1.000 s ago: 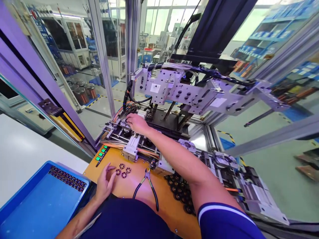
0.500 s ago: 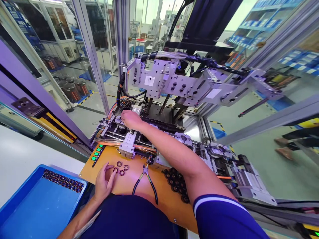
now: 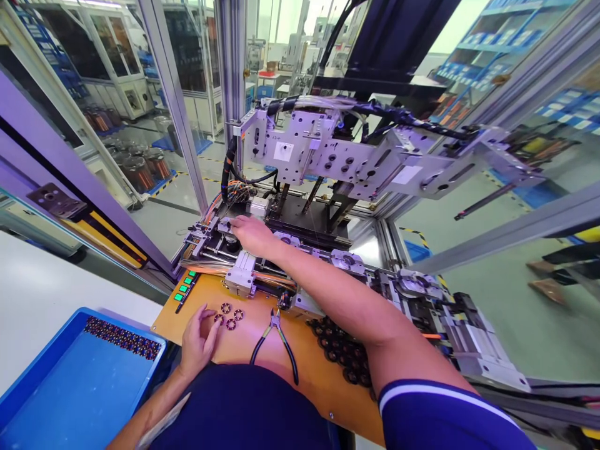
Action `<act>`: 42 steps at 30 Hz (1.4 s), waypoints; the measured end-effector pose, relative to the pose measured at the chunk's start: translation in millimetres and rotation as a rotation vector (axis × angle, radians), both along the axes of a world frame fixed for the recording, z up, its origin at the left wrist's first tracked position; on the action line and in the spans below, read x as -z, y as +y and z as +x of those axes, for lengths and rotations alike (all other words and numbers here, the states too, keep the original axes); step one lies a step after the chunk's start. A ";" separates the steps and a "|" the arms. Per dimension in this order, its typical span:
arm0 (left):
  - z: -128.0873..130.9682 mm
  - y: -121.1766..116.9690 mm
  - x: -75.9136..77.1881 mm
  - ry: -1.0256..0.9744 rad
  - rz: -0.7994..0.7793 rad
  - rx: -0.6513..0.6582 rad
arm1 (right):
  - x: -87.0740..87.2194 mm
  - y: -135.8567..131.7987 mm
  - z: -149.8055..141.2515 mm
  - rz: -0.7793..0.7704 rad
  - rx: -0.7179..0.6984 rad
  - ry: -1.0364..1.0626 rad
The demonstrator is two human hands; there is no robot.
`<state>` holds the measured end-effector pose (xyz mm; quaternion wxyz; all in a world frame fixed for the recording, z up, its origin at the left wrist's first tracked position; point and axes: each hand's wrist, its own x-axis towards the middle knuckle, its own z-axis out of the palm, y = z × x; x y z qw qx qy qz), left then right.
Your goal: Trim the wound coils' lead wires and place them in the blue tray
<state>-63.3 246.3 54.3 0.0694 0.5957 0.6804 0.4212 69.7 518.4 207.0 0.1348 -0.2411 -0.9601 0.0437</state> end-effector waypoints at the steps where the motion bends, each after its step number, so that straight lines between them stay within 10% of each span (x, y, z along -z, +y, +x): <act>1: 0.5 -1.2 -0.8 0.011 0.012 0.005 | 1.2 -1.3 1.6 0.006 -0.006 0.009; 7: -22.8 11.6 -43.5 0.161 0.127 0.013 | -17.2 -34.1 25.9 0.096 0.044 0.228; 12: -43.2 104.3 -121.4 0.417 0.085 0.166 | -52.8 -111.1 79.1 0.239 0.119 0.540; 16: -31.3 178.9 -153.3 0.590 -0.012 0.349 | -62.0 -167.4 143.1 0.380 0.194 0.715; 22: -12.3 203.5 -145.9 0.663 -0.087 0.402 | 21.6 -257.0 244.1 0.385 0.715 0.587; 26: -13.3 207.8 -141.4 0.688 -0.085 0.395 | 91.3 -307.5 249.5 0.279 0.893 0.486; 34: 7.1 160.5 -174.3 0.521 0.130 0.349 | 139.4 -275.1 221.7 0.045 0.942 0.415; 39: 33.0 78.0 -172.7 0.354 0.298 0.540 | 132.9 -262.3 222.3 0.000 0.879 0.483; 42: 56.2 39.0 -161.8 0.195 0.105 0.685 | 106.5 -270.2 207.0 -0.022 0.768 0.588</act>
